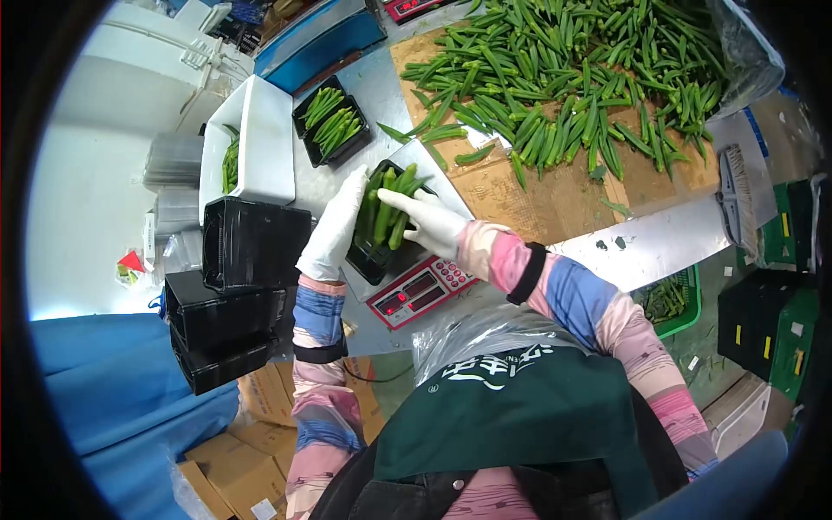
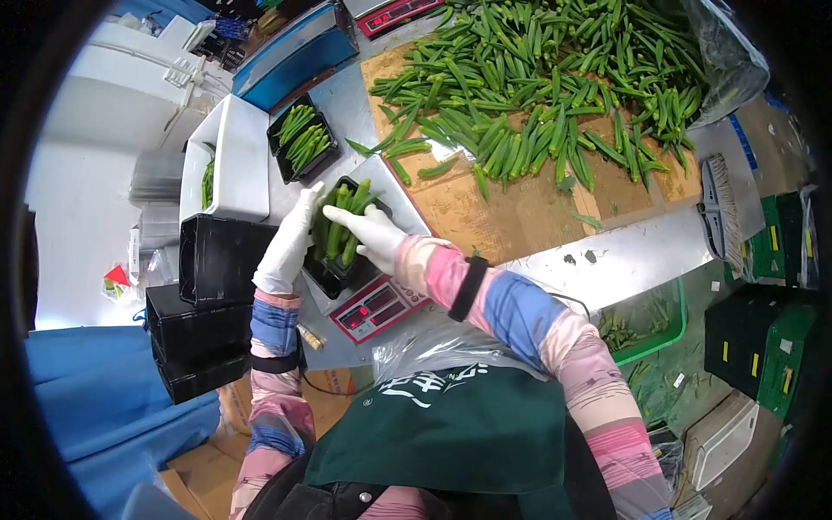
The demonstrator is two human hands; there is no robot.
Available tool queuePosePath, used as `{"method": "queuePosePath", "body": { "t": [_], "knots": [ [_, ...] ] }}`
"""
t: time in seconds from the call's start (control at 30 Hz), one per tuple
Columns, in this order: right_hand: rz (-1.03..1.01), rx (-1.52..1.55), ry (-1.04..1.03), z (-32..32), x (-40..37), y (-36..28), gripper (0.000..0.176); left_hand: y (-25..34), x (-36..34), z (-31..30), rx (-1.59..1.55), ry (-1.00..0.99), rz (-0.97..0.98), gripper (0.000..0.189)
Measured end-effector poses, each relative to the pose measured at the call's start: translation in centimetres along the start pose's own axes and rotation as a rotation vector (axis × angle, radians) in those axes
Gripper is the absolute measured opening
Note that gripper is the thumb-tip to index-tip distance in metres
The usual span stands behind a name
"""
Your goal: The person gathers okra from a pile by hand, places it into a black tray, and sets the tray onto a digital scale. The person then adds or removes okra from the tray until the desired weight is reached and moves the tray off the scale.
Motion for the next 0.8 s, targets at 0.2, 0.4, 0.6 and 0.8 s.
{"method": "queuePosePath", "body": {
  "t": [0.2,0.4,0.6,0.8],
  "knots": [
    [-0.154,-0.252,0.082,-8.8,-1.9,-4.2,0.034,-1.3,-3.0,-0.1,-0.111,0.174,-0.129,0.063],
    [-0.513,-1.502,0.565,-23.3,2.9,-3.0,0.037,-4.9,-7.9,-4.6,-0.295,0.587,-0.082,0.058],
    [-0.488,-1.655,0.639,-24.8,2.5,-0.7,0.037,-8.8,-12.5,-6.1,-0.332,0.741,-0.101,0.056],
    [-1.103,-1.437,0.328,-12.7,0.2,-3.7,0.029,-10.6,-11.9,-2.4,-0.366,0.764,-0.167,0.051]
  ]
}}
Point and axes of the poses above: each hand's wrist, its own x-axis towards the middle knuckle, its own z-axis out of the palm, y = z × x, the point moved 2 cm from there along x, towards the middle knuckle, and after that the axes turned 4 degrees about x, right-handed, at the moved point
